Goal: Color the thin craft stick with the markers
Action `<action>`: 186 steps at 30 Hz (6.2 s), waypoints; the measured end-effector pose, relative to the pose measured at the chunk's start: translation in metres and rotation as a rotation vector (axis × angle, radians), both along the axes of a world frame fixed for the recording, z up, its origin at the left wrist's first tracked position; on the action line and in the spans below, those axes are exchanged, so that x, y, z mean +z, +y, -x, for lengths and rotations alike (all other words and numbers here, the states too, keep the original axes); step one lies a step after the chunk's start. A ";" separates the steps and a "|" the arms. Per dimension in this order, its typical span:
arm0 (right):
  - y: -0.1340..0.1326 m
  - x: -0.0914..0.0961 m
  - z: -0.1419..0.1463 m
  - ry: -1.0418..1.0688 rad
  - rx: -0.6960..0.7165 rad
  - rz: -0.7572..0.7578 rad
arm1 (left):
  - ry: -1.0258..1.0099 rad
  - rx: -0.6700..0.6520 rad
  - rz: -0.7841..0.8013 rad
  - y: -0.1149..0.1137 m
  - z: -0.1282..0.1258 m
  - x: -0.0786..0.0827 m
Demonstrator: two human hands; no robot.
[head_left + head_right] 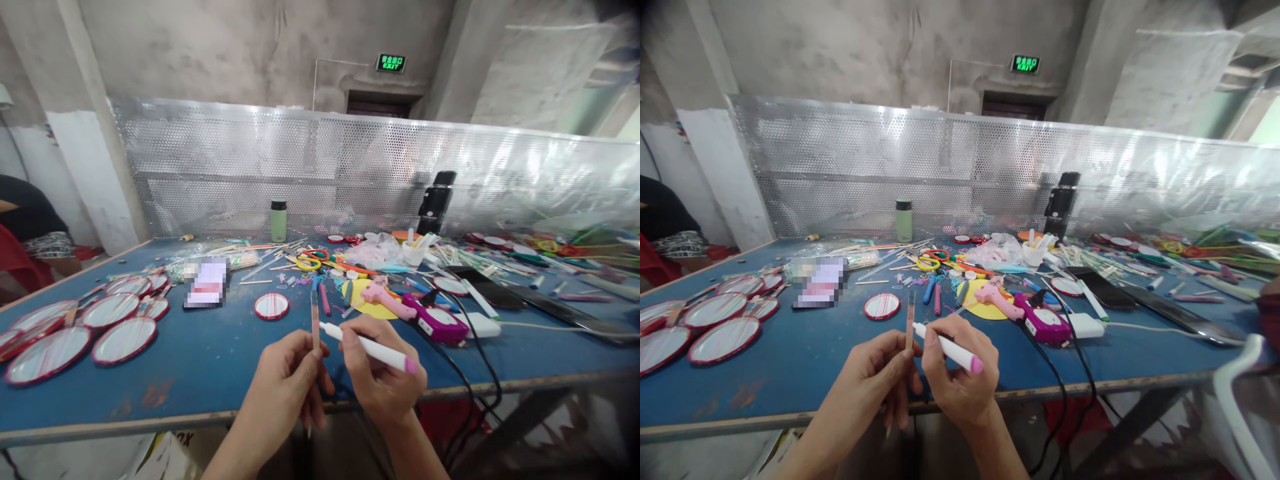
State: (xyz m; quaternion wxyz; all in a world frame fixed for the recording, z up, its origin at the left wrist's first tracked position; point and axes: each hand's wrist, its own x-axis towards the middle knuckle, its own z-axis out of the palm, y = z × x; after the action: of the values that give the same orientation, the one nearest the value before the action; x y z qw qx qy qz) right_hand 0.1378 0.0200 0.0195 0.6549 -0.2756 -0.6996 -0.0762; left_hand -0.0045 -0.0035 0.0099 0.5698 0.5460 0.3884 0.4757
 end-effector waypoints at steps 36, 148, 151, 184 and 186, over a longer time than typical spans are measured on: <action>-0.002 -0.002 -0.002 -0.021 0.036 -0.002 | -0.037 -0.014 0.010 0.001 0.001 -0.002; -0.003 -0.003 -0.002 -0.036 0.035 -0.030 | 0.000 0.013 -0.015 0.000 0.000 -0.002; -0.003 -0.003 -0.002 -0.048 0.029 -0.019 | -0.001 0.008 -0.021 0.000 0.000 -0.004; -0.003 0.001 0.000 -0.046 0.020 -0.055 | -0.004 0.022 0.008 0.000 -0.001 0.000; -0.003 0.000 0.000 -0.055 0.018 -0.044 | -0.008 0.018 0.015 0.000 -0.001 0.000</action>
State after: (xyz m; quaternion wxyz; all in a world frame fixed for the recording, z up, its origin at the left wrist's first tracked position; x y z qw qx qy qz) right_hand 0.1382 0.0173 0.0193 0.6421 -0.2524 -0.7178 -0.0933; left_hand -0.0031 -0.0033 0.0101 0.5711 0.5362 0.3946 0.4802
